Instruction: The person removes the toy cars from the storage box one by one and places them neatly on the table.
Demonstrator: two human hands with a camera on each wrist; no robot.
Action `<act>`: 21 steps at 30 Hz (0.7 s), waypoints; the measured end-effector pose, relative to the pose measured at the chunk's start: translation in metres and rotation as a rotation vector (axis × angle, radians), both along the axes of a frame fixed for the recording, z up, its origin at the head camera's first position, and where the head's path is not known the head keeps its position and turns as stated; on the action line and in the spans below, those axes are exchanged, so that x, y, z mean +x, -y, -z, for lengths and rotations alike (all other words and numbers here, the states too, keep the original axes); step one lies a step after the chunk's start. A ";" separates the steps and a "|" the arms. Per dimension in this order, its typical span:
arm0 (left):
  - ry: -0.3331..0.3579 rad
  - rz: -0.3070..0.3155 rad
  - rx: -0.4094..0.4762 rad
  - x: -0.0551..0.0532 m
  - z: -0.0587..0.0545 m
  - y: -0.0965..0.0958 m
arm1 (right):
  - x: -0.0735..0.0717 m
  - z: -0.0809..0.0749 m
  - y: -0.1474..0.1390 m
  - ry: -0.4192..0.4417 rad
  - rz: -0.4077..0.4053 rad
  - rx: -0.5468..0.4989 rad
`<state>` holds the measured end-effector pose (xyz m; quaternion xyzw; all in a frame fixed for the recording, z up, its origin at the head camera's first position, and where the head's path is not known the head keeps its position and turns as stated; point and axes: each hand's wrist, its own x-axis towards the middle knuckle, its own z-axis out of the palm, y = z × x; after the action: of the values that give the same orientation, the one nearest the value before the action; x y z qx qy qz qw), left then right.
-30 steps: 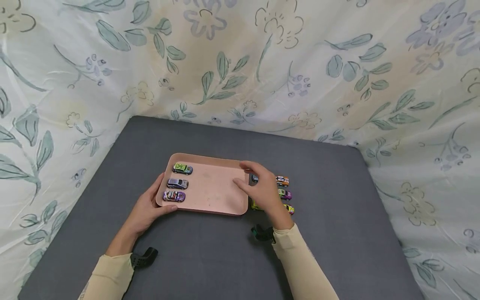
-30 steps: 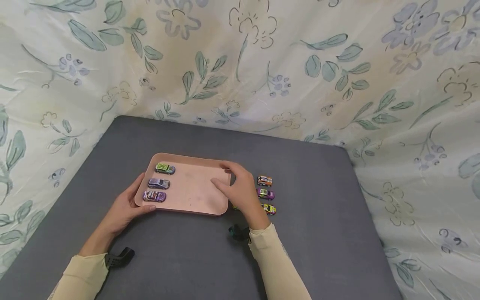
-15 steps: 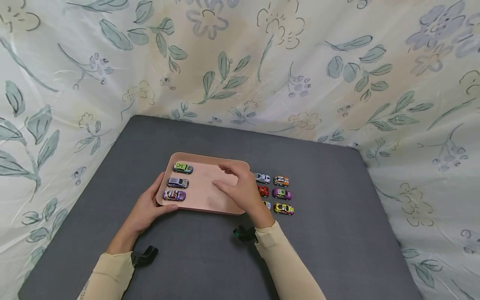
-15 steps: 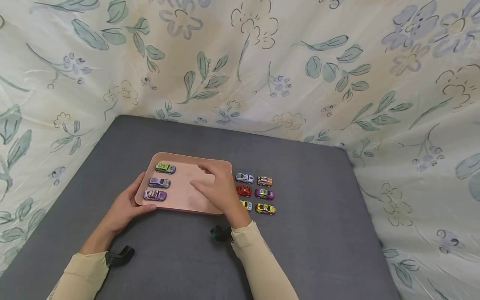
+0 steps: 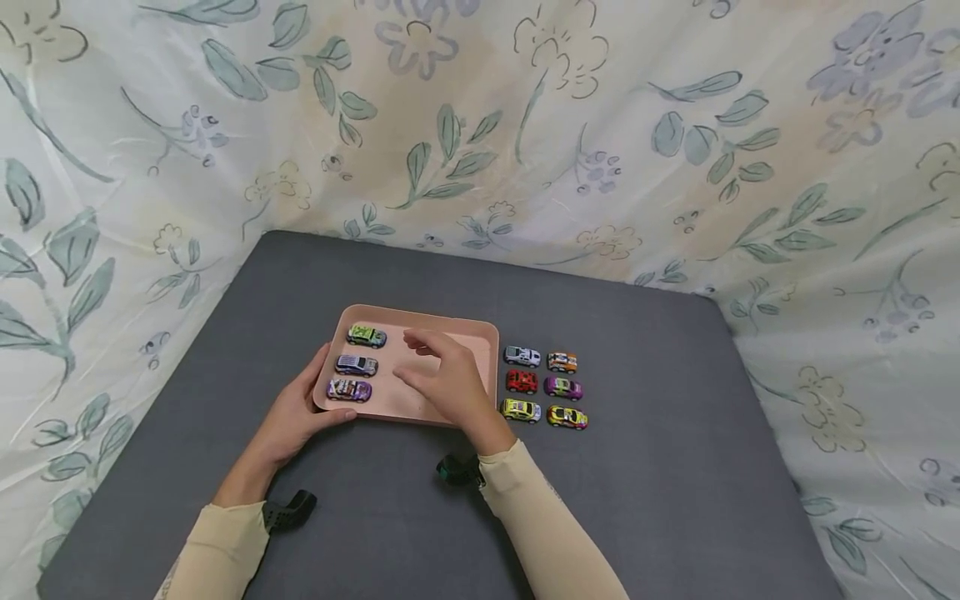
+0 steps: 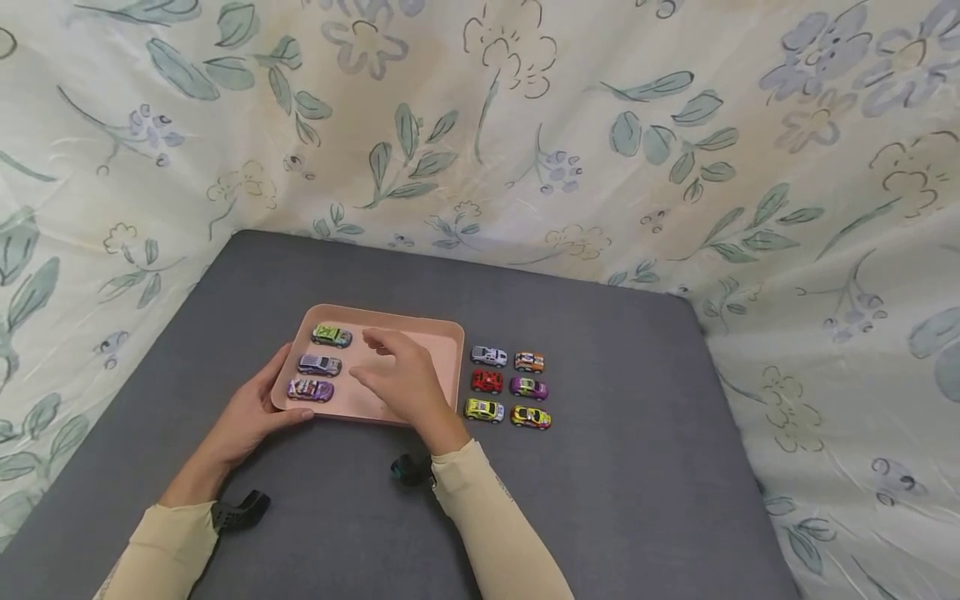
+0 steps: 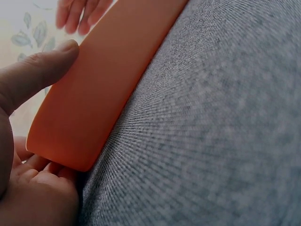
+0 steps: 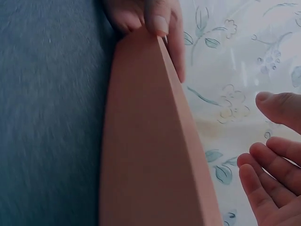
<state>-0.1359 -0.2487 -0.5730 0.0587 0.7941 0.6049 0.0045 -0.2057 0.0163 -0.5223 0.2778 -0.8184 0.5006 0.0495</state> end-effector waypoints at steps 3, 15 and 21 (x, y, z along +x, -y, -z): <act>0.000 0.001 0.005 0.000 -0.003 0.000 | 0.001 0.001 0.010 -0.012 -0.017 0.005; 0.005 0.013 0.003 0.000 -0.004 0.001 | 0.006 0.011 0.037 -0.047 -0.043 0.098; -0.007 0.017 -0.001 -0.001 -0.002 0.003 | 0.006 0.015 0.047 -0.039 -0.062 0.175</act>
<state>-0.1369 -0.2516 -0.5710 0.0673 0.7938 0.6045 0.0069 -0.1996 -0.0310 -0.5369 0.3160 -0.8488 0.4232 0.0254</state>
